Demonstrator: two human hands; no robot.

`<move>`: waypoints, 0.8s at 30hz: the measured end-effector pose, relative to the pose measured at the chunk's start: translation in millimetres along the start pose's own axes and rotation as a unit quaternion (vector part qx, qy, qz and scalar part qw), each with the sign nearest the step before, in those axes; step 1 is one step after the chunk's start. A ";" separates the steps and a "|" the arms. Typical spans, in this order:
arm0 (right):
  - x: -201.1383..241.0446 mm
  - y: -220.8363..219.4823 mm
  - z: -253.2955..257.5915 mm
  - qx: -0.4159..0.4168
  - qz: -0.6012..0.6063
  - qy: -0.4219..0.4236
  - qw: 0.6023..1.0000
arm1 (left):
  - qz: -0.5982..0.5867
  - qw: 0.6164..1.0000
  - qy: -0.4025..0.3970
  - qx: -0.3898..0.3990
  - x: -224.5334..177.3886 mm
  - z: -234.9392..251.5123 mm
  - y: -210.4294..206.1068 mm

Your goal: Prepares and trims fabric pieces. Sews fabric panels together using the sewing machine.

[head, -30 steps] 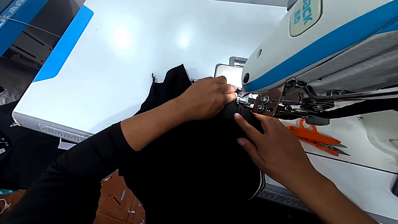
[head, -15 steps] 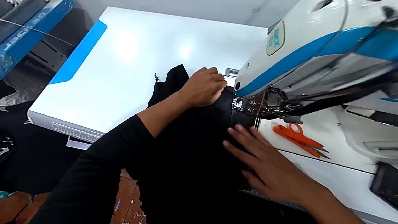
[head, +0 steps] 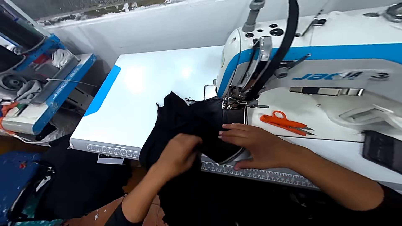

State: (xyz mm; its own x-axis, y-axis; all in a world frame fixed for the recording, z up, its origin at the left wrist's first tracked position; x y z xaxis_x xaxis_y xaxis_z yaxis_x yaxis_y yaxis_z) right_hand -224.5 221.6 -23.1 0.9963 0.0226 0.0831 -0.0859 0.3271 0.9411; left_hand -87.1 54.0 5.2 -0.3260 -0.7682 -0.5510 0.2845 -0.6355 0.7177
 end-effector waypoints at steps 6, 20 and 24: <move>-25.0 33.9 35.7 0.041 0.278 -0.281 0.918 | -0.012 0.999 -0.038 -0.010 -13.7 64.6 -2.4; 20.5 7.5 -2.7 0.078 0.050 -0.060 0.994 | 0.273 0.938 0.136 0.164 2.4 63.0 111.9; 46.7 -3.9 -7.0 -0.060 -0.034 -0.019 0.997 | -0.089 0.982 -0.065 0.155 -44.1 63.5 28.7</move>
State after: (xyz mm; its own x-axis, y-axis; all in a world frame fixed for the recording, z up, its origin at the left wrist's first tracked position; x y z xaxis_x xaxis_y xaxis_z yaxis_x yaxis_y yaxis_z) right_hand -177.7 228.0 -25.2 0.9986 -0.0391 0.0350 -0.0143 0.4382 0.8988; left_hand -121.8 74.5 77.1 -0.4637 -0.6186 -0.6344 -0.0684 -0.6889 0.7217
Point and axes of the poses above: each hand's wrist, its own z-axis towards the middle knuckle, its own y-axis out of the back of the hand, x = y × z, the point moved 6 cm from there along z, towards the middle knuckle, and after that the axes turned 11 degrees about -z, right-handed, at the moved point
